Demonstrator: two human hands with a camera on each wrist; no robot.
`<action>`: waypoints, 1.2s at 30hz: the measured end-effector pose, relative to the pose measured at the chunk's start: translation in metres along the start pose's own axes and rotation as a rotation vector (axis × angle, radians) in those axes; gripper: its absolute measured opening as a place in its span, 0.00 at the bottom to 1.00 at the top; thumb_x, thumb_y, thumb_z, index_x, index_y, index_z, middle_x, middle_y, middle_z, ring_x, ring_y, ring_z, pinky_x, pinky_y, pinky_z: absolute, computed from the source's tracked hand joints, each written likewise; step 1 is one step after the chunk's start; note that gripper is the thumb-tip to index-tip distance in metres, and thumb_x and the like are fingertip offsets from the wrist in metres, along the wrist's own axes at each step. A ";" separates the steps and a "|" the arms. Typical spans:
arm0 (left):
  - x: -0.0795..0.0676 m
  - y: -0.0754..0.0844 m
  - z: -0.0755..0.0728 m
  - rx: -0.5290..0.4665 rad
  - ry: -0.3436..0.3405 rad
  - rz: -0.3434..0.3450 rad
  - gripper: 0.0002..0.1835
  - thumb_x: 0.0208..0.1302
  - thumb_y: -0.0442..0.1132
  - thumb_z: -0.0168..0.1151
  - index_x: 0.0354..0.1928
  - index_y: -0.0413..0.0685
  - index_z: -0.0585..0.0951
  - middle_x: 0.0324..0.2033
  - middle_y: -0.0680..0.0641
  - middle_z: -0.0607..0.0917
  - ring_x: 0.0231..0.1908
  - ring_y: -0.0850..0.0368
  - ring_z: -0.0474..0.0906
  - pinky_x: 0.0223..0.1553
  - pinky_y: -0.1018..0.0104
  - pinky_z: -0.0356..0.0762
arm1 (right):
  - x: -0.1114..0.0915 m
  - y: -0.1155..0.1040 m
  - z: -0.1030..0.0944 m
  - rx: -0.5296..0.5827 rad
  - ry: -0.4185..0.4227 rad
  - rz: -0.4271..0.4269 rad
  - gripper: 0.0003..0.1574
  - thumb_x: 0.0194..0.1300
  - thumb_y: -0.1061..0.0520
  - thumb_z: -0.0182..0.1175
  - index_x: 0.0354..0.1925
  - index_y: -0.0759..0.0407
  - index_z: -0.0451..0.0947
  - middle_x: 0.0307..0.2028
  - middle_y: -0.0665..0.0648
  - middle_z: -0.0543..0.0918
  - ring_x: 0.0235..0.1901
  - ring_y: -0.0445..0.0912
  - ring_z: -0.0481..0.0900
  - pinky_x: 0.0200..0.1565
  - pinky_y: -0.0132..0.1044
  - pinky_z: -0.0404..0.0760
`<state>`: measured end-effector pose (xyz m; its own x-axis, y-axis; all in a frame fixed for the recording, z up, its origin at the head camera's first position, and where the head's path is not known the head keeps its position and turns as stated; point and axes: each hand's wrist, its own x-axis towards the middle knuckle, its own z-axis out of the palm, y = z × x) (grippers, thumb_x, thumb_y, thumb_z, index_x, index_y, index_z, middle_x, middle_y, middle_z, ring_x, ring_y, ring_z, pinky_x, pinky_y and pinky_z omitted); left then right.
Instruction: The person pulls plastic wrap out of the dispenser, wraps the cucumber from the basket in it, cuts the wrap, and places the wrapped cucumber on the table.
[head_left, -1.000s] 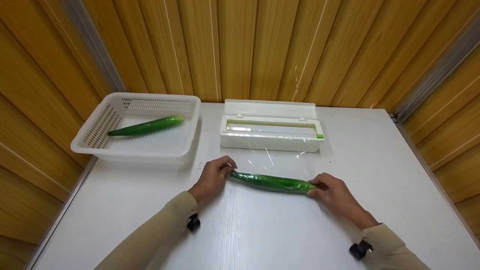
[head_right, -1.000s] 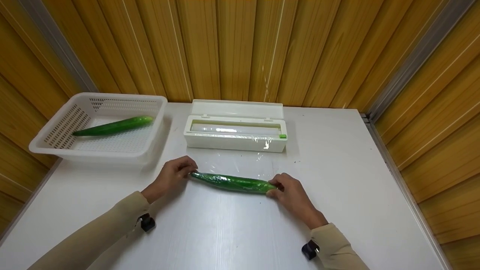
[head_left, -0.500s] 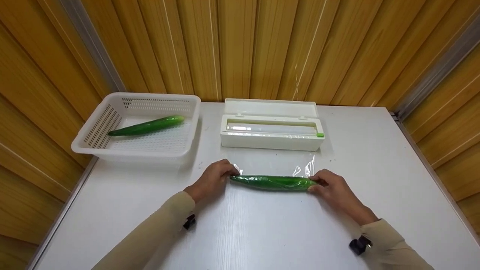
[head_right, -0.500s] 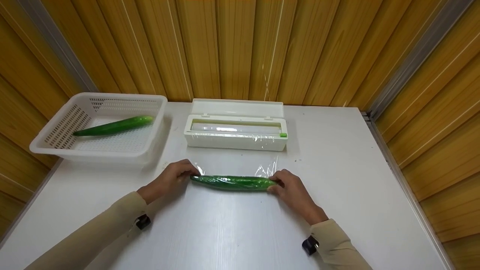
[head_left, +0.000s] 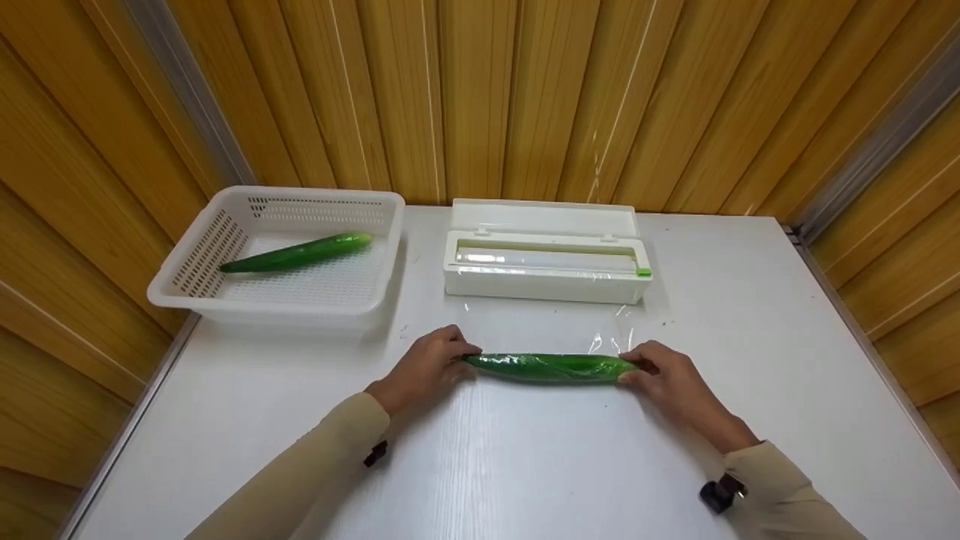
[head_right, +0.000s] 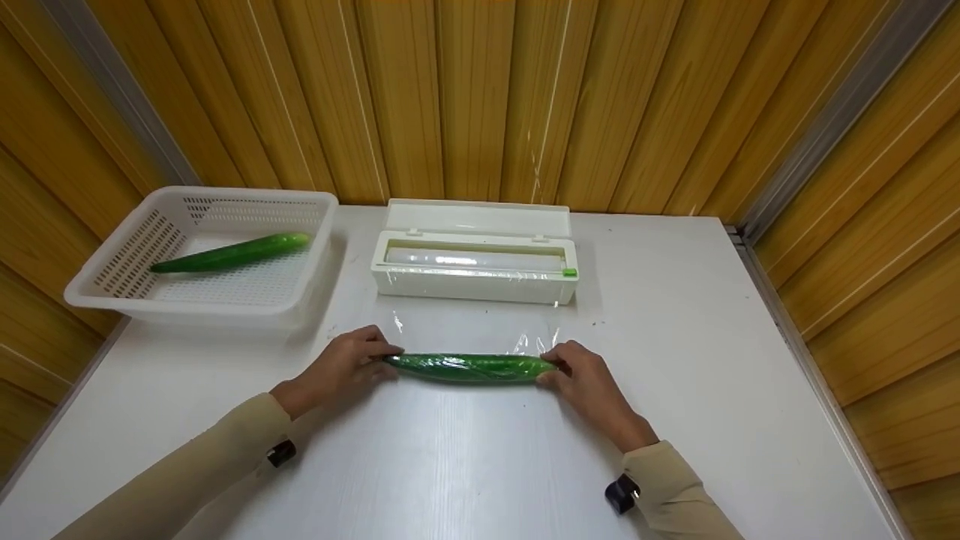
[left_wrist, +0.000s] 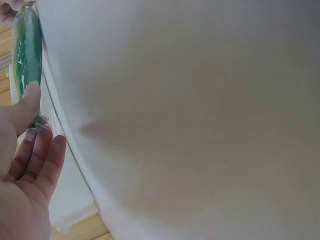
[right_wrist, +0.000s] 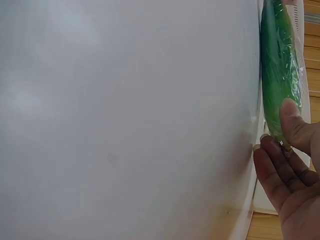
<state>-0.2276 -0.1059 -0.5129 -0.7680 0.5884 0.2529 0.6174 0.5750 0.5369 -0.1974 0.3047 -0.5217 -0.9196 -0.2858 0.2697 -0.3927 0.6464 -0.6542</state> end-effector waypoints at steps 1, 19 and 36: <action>0.000 -0.001 0.001 0.002 0.015 0.009 0.16 0.66 0.34 0.74 0.54 0.38 0.89 0.41 0.46 0.83 0.44 0.54 0.82 0.49 0.60 0.83 | 0.000 0.000 0.000 -0.008 -0.005 0.007 0.17 0.60 0.64 0.78 0.47 0.61 0.87 0.43 0.50 0.88 0.41 0.44 0.83 0.45 0.29 0.80; 0.008 -0.007 0.005 -0.104 0.059 -0.118 0.07 0.73 0.36 0.68 0.48 0.43 0.87 0.45 0.47 0.91 0.49 0.53 0.87 0.54 0.54 0.83 | 0.007 0.003 -0.002 0.036 -0.066 0.173 0.13 0.68 0.55 0.73 0.47 0.58 0.81 0.46 0.54 0.89 0.46 0.48 0.84 0.48 0.34 0.81; 0.010 -0.003 0.009 -0.025 0.051 -0.179 0.16 0.69 0.45 0.74 0.51 0.42 0.90 0.45 0.49 0.81 0.49 0.51 0.78 0.53 0.55 0.79 | 0.013 0.004 -0.001 0.008 -0.043 0.151 0.13 0.68 0.55 0.74 0.47 0.58 0.84 0.43 0.52 0.86 0.43 0.47 0.80 0.45 0.34 0.79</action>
<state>-0.2353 -0.0971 -0.5189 -0.8735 0.4474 0.1919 0.4658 0.6536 0.5965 -0.2114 0.3042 -0.5201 -0.9668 -0.2155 0.1375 -0.2495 0.6787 -0.6907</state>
